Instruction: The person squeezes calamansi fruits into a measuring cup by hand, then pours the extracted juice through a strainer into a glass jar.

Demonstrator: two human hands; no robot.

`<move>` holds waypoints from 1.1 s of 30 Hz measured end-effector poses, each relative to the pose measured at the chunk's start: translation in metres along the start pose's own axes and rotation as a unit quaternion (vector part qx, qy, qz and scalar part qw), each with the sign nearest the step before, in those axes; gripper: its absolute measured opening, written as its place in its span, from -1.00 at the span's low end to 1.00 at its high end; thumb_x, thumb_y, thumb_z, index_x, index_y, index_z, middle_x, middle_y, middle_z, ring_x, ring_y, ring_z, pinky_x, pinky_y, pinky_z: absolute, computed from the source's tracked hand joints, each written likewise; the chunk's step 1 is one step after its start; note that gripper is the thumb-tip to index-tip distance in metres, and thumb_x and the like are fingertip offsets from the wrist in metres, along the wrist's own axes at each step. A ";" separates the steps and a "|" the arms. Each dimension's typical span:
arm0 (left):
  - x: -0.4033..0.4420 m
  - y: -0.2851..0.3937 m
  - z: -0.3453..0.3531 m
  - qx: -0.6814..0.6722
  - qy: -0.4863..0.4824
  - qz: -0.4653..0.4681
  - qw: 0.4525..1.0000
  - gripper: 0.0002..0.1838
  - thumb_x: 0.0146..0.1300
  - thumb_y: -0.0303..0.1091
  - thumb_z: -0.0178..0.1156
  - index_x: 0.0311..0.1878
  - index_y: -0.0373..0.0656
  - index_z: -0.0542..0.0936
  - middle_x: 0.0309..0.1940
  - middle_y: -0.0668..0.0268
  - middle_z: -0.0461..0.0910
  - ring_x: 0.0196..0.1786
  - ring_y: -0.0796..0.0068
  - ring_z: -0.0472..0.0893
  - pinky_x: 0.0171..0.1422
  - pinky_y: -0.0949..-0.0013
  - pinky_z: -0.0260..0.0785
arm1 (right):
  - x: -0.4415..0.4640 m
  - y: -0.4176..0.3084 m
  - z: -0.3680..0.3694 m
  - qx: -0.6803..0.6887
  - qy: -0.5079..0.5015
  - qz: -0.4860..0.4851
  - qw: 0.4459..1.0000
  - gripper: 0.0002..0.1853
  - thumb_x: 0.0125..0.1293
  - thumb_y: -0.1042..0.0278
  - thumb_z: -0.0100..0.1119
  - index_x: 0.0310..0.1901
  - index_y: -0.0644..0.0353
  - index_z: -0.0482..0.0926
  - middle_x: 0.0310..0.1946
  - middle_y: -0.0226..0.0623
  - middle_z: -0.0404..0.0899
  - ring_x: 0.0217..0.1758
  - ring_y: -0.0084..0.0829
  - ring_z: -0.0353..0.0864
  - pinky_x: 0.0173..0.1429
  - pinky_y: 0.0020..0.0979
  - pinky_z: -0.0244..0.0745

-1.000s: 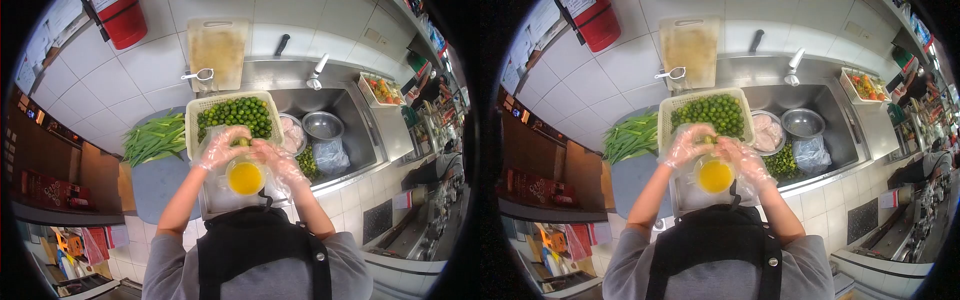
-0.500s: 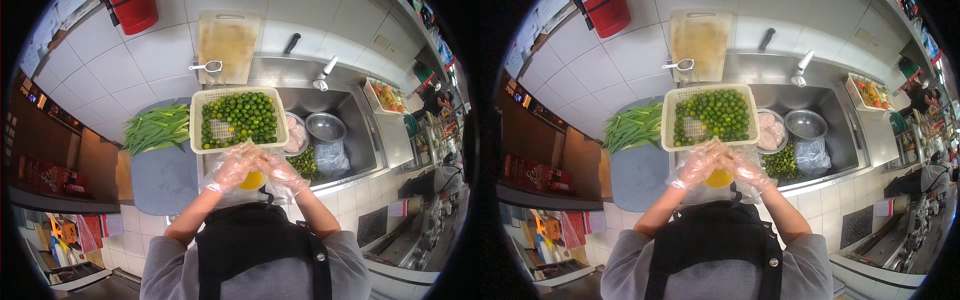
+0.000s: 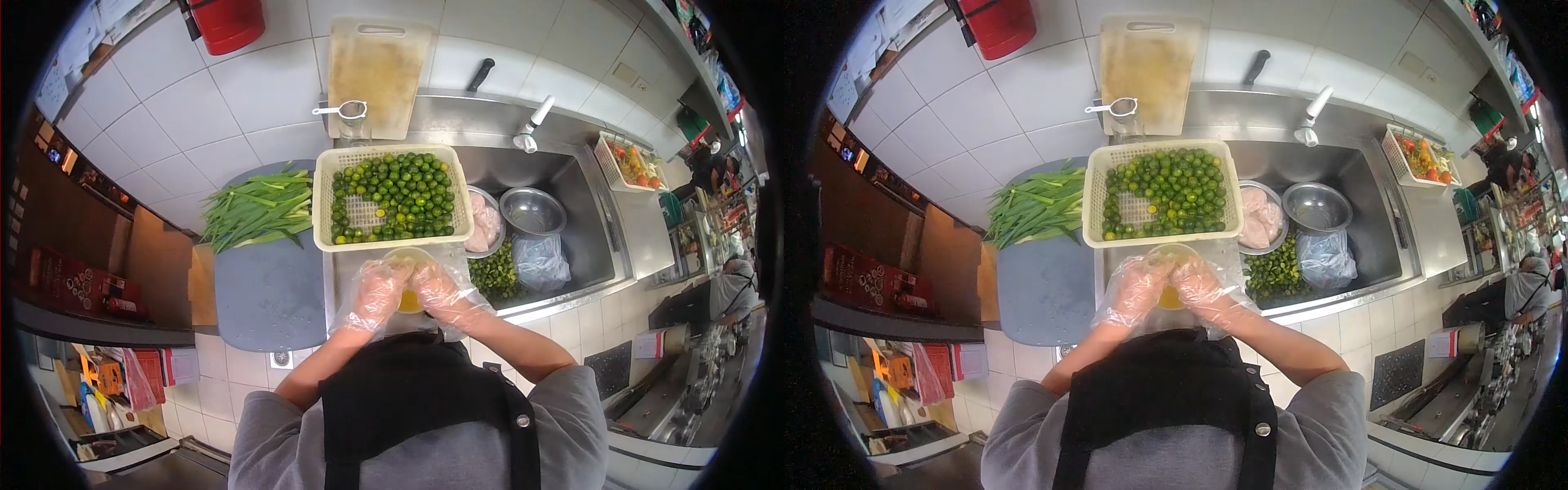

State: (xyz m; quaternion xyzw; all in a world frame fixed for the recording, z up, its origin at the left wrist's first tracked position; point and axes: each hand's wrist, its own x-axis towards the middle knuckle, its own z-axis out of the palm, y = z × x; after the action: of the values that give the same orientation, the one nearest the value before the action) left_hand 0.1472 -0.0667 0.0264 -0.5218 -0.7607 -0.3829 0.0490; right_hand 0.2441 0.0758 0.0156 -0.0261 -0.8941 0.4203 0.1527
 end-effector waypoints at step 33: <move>0.098 -0.142 -0.013 0.016 -0.433 -0.033 0.901 -0.71 0.12 -0.36 0.26 -0.05 -0.03 0.67 -0.03 0.20 0.67 0.07 0.17 0.61 0.18 0.23 0.44 | 0.016 0.028 0.002 -0.319 -0.075 -0.082 0.941 -0.79 0.29 0.31 0.10 -0.08 0.12 0.61 -0.31 -0.32 0.68 -0.09 -0.24 0.66 0.13 -0.09 0.47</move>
State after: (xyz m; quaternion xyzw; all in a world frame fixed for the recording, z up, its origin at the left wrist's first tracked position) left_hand -0.0194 -0.0237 0.0064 -0.6100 -0.7297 -0.1086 -0.2892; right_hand 0.2261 0.0954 -0.0028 0.0313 -0.9892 0.0994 0.1031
